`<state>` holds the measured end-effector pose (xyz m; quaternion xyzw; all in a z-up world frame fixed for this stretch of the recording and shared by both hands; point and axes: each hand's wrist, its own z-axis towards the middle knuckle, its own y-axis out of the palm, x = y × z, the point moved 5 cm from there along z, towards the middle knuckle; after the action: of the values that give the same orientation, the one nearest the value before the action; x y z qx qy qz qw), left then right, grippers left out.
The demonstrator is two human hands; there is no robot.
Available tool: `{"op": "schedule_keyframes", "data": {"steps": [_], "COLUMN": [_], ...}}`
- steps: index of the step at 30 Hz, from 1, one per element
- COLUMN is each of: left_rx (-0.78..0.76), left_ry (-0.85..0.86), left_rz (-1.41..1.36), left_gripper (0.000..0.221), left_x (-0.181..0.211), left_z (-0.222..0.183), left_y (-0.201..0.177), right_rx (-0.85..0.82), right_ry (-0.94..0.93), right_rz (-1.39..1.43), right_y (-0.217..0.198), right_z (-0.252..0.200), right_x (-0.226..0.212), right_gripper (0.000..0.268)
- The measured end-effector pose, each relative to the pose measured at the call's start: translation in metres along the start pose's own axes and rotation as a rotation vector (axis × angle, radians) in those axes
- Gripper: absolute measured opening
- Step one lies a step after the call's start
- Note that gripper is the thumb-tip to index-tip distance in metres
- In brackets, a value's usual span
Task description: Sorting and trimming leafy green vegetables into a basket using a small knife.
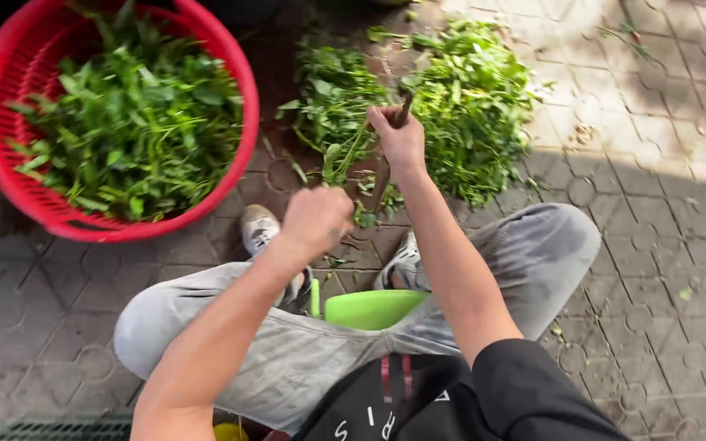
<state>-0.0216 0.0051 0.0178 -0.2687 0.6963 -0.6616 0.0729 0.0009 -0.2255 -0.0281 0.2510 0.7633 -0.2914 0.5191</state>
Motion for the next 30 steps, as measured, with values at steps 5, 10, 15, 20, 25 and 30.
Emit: {"op": "schedule_keyframes", "data": {"steps": [5,10,15,20,25,30], "left_rx": [0.383,0.165,0.081,0.104,0.097,0.419], "left_ry": [0.078,0.011,-0.046,0.002,0.09,-0.119], "left_rz": [-0.009,-0.429,-0.452,-0.332,-0.093,0.147], "left_gripper": [0.056,0.016,0.013,0.01,0.01,0.024], "left_x": [0.001,-0.003,-0.007,0.003,-0.012,-0.143], "left_z": [0.074,0.129,0.143,0.136,0.089,-0.015], "left_y": [-0.056,-0.003,-0.008,-0.013,-0.034,-0.152], "right_rx": [0.096,0.115,-0.299,-0.257,-0.022,0.464], "right_ry": [0.005,0.088,0.313,0.147,0.221,0.639], "right_rz": [0.331,0.468,0.602,0.604,0.614,0.701], "right_y": [-0.057,-0.078,-0.076,-0.066,-0.082,-0.107], "right_z": [-0.05,-0.066,-0.081,-0.076,-0.044,-0.022], "right_x": [-0.004,0.004,0.003,0.009,-0.002,0.063], "right_gripper": [0.027,0.033,0.081,0.041,0.053,0.094]}}
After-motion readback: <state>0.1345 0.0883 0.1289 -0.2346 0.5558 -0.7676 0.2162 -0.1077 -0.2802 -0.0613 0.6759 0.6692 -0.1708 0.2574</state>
